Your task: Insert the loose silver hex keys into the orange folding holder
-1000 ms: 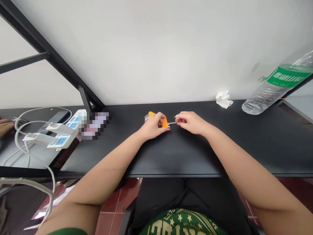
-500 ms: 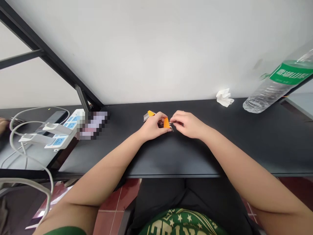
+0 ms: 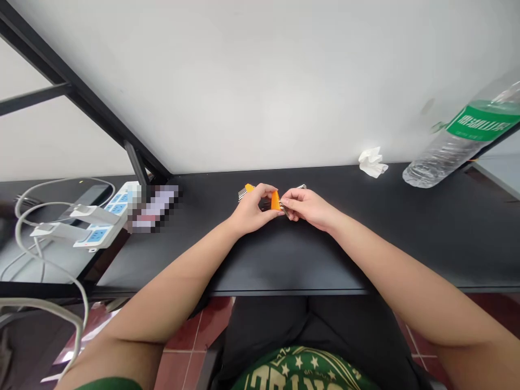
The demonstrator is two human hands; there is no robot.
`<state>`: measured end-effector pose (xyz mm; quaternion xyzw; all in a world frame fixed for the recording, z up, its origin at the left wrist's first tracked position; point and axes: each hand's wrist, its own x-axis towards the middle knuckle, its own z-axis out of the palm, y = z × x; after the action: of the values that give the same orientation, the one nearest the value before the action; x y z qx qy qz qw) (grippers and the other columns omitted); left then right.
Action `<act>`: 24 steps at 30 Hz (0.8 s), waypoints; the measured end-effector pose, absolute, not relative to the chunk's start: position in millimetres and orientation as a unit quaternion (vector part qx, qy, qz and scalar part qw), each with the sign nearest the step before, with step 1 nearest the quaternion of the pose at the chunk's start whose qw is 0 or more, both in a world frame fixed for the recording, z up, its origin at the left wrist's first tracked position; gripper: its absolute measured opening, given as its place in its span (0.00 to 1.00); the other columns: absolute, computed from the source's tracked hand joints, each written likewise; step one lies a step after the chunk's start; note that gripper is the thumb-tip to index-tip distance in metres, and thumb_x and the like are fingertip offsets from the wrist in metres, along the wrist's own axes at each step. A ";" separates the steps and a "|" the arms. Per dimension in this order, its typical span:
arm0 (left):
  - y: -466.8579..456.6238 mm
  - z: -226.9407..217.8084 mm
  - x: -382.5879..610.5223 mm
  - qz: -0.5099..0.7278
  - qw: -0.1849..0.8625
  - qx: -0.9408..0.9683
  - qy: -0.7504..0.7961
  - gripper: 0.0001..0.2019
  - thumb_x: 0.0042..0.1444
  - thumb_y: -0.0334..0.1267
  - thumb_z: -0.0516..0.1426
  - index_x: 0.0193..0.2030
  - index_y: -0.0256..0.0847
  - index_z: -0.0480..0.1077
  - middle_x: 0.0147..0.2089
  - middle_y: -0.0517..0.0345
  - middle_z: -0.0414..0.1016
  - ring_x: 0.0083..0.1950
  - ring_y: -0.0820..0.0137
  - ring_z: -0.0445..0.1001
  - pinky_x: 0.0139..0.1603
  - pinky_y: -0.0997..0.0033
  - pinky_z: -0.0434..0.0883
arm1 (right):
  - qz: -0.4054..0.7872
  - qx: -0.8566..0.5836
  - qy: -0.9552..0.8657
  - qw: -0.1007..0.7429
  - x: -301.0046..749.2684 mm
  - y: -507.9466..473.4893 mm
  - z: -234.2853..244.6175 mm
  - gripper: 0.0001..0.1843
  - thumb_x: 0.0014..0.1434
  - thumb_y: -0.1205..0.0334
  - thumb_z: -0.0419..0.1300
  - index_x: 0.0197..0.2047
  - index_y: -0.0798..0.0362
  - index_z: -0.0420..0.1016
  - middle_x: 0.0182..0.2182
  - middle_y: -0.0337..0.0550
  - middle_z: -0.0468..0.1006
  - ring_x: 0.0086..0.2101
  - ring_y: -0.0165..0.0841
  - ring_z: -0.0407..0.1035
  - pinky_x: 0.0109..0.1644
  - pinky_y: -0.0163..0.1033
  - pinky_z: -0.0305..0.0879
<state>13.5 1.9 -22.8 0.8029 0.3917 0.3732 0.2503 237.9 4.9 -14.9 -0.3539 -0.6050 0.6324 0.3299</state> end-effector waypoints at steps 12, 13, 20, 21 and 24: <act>7.2 -23.1 8.4 0.267 0.281 0.801 0.457 0.26 0.55 0.42 0.67 0.60 0.45 0.68 0.47 0.58 0.81 0.47 0.66 0.80 0.54 0.62 0.77 | 0.164 -0.535 -0.791 0.249 287.5 61.9 -43.5 0.14 0.67 0.65 0.61 0.49 0.47 0.87 0.45 0.45 0.78 0.40 0.35 0.73 0.49 0.41 0.68; 7.5 -23.0 8.3 0.264 0.279 0.802 0.458 0.26 0.56 0.42 0.66 0.61 0.45 0.69 0.47 0.58 0.81 0.47 0.65 0.80 0.54 0.62 0.77 | 0.158 -0.535 -0.796 0.237 286.8 62.7 -44.9 0.15 0.68 0.65 0.60 0.50 0.46 0.87 0.46 0.45 0.78 0.42 0.36 0.73 0.50 0.41 0.68; 10.0 -24.1 6.7 0.258 0.272 0.802 0.465 0.27 0.55 0.43 0.66 0.61 0.46 0.70 0.47 0.58 0.81 0.48 0.64 0.80 0.55 0.60 0.77 | 0.077 -0.536 -0.825 0.159 281.6 56.2 -40.2 0.15 0.70 0.63 0.57 0.47 0.47 0.88 0.46 0.47 0.76 0.41 0.36 0.72 0.44 0.40 0.66; 10.1 -24.2 6.7 0.260 0.271 0.802 0.465 0.27 0.55 0.43 0.66 0.61 0.46 0.70 0.47 0.58 0.81 0.48 0.64 0.80 0.56 0.60 0.77 | 0.067 -0.534 -0.829 0.150 280.3 53.6 -37.4 0.15 0.70 0.62 0.57 0.45 0.47 0.87 0.46 0.47 0.76 0.40 0.36 0.72 0.42 0.40 0.66; 9.6 -23.8 7.3 0.264 0.274 0.798 0.467 0.26 0.54 0.43 0.67 0.60 0.45 0.70 0.46 0.58 0.80 0.47 0.64 0.80 0.56 0.59 0.77 | 0.056 -0.546 -0.826 0.124 274.3 44.7 -27.0 0.12 0.67 0.65 0.59 0.39 0.51 0.85 0.45 0.48 0.77 0.39 0.36 0.71 0.38 0.40 0.63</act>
<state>7.3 9.6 -23.8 0.7978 0.4675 0.2639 0.2744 274.3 44.7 -27.0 -0.5464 -0.8264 0.0555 0.1241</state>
